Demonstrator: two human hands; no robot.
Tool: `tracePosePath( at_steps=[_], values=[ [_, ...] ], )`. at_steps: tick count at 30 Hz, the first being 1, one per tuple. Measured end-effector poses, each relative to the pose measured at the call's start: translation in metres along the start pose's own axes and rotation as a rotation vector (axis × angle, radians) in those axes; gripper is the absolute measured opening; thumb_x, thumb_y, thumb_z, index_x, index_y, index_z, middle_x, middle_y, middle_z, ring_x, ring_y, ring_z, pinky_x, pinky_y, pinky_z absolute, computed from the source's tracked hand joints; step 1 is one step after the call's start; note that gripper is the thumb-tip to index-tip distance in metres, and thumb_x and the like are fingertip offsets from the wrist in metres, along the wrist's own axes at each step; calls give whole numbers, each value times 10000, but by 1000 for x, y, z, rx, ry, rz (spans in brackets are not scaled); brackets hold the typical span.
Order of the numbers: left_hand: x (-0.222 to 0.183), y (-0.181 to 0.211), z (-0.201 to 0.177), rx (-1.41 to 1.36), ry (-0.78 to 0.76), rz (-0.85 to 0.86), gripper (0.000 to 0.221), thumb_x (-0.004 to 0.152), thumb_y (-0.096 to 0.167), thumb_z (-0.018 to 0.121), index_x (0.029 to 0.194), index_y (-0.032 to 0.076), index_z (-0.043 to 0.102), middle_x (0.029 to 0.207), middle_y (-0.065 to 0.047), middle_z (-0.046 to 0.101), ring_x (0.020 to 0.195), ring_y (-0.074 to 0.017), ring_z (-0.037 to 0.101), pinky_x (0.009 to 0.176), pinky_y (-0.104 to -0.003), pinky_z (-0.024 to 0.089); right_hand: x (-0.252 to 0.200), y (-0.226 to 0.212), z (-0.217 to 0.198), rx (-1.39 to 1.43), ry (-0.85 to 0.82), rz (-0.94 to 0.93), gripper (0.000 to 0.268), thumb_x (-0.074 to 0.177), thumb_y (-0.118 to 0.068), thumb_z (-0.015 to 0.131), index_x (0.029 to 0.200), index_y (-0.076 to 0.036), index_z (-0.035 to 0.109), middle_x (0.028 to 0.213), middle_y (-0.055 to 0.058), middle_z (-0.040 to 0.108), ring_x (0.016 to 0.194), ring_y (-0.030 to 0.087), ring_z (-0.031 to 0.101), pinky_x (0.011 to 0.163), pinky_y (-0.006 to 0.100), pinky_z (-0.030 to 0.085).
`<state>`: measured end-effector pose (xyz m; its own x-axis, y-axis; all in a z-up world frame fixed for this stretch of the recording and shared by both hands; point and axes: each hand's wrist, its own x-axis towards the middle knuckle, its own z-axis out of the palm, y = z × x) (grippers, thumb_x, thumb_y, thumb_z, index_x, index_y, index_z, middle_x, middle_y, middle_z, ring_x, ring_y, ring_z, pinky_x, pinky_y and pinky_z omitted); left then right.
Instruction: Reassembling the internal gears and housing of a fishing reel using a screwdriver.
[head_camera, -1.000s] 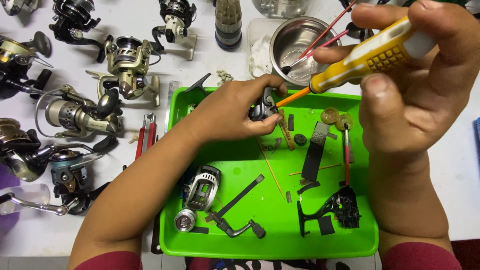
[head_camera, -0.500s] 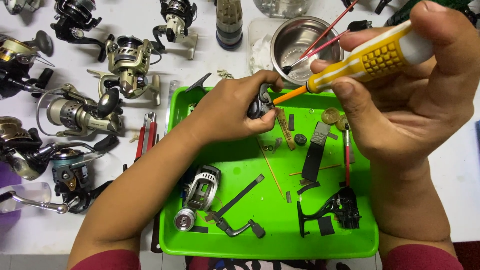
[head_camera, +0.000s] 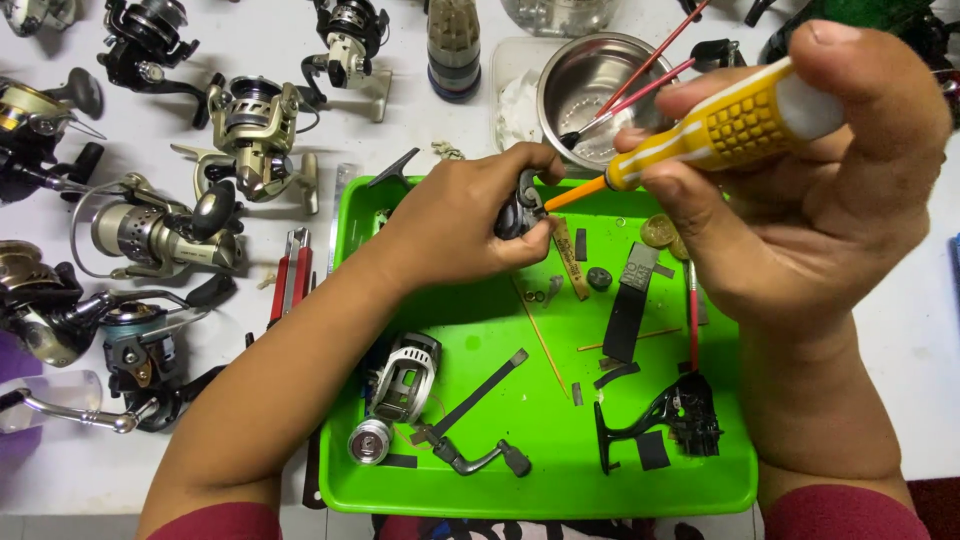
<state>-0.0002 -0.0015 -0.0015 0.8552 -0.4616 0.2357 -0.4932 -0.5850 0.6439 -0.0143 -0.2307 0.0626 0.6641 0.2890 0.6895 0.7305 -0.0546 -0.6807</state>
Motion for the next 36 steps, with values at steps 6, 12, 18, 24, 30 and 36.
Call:
tracePosePath(
  at_steps=[6,12,18,24,30,36],
  values=[
    [1,1,1,-6,51,-13,349,896,322,682,1200,216,548,643,7,628,522,-191,568,550,-369,441,-2,-8,6,-31,13,39,671,1155,251,639,1568,-150,294,1201,440,537,1139,463,644,1162,606,683],
    [-1,-2,4,18,133,50,321,926,296,694,1191,195,543,593,18,525,481,-173,471,540,-353,408,-4,-6,7,-50,51,43,622,1196,227,636,1591,-108,292,1381,393,466,1132,476,660,1159,627,730],
    [-2,0,3,19,150,40,326,907,298,704,1182,212,552,609,22,534,491,-190,481,558,-360,408,-5,-1,4,0,55,39,635,1186,254,625,1586,-118,302,1221,390,508,1086,491,662,1115,619,720],
    [-1,0,3,65,148,53,334,912,315,698,1193,197,562,591,27,531,498,-173,517,524,-361,413,-5,1,5,16,53,28,655,1175,266,623,1588,-125,298,1167,385,517,1053,507,676,1110,627,712],
    [2,5,-2,60,165,45,342,897,339,648,1207,226,557,698,0,624,602,-244,634,585,-411,474,0,-4,-6,-29,142,57,489,1209,175,648,1529,-57,360,1291,412,580,1106,503,724,1090,601,728],
    [-2,10,-16,-94,135,-11,352,936,405,572,1222,200,571,690,17,483,551,-139,378,627,-327,359,-33,96,-178,-201,-89,103,892,1200,-756,293,1426,88,475,1460,326,541,1329,450,592,1156,488,569]
  ],
)
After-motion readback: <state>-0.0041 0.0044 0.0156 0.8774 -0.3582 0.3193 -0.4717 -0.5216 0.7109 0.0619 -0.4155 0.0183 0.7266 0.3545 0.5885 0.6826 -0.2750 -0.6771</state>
